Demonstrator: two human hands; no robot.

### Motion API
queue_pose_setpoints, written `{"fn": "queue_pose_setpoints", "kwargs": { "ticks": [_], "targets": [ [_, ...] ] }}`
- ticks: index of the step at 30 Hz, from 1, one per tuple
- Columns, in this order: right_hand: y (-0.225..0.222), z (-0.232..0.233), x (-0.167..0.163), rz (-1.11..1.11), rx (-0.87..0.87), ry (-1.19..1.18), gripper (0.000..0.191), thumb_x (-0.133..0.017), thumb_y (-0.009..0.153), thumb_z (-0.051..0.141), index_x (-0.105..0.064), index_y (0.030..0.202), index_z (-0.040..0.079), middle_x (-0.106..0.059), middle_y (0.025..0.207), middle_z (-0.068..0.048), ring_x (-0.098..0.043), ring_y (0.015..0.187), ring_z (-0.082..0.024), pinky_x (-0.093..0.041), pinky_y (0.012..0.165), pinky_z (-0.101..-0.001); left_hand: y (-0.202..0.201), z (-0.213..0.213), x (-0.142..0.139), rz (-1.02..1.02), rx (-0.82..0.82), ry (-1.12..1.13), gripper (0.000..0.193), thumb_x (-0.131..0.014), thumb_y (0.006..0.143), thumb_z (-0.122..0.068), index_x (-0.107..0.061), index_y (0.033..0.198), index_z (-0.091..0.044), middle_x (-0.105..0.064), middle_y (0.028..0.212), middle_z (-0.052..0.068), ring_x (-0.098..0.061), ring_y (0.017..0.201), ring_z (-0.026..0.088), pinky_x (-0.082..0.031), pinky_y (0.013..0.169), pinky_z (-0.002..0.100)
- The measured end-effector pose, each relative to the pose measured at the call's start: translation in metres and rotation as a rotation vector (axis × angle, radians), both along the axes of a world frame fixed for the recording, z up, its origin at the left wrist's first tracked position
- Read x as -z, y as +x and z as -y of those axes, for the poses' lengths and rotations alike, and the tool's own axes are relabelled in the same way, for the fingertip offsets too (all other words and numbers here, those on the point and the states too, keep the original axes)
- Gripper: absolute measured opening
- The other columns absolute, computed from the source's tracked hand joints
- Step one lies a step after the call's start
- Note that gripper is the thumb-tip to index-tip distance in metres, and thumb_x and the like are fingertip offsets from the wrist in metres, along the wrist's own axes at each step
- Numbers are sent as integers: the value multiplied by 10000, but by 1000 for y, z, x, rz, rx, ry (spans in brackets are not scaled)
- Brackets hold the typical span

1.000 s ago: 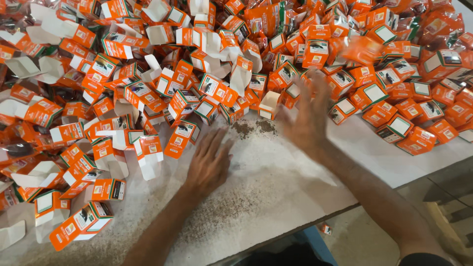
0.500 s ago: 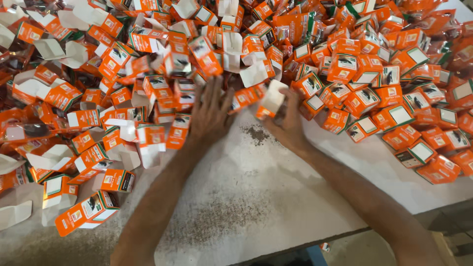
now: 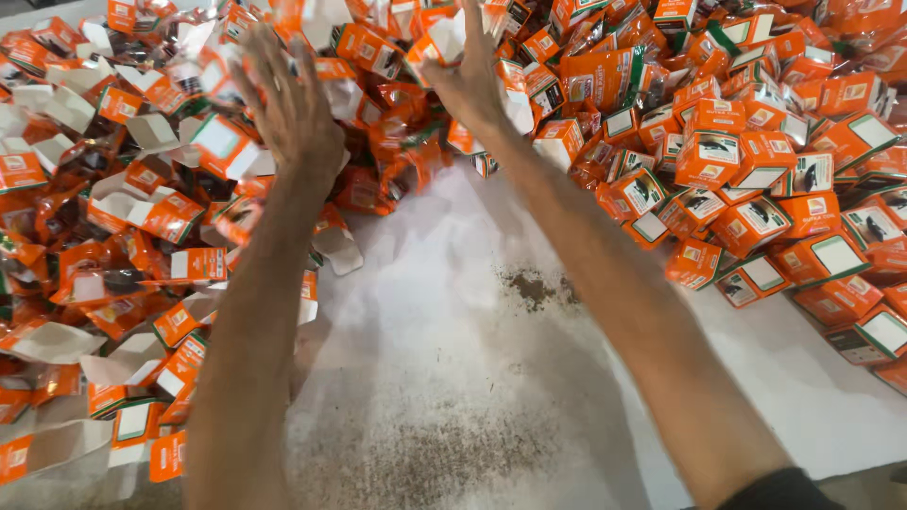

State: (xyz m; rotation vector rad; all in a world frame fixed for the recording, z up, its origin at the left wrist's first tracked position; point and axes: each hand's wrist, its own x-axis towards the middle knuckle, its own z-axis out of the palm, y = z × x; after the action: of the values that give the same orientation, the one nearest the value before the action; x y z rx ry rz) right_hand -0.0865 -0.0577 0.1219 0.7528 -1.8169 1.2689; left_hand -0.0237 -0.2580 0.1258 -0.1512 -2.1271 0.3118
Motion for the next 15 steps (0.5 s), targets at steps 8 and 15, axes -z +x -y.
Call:
{"fn": "queue_pose_setpoints", "kwargs": {
  "ticks": [8,15],
  "targets": [
    [126,-64,101,313,-386,193,1076,-806,924,128,9,1618,29,-406,1516,-202,-502,1401,-310,-431,1173,-450,-15,-35,50,354,623,536,323,-609,948,-41,-581,1268,-72,-670,1148,239,-641,1073,465,-523,901,543],
    [146,-65,147,534,-437,41,1029,-757,886,-25,-47,1622,87,-525,1438,-188,-612,1310,-267,-499,1124,-428,-101,-59,41,828,243,791,809,-696,917,-539,-325,1528,-161,-574,1331,299,-555,1216,470,-434,1049,523]
  ]
}}
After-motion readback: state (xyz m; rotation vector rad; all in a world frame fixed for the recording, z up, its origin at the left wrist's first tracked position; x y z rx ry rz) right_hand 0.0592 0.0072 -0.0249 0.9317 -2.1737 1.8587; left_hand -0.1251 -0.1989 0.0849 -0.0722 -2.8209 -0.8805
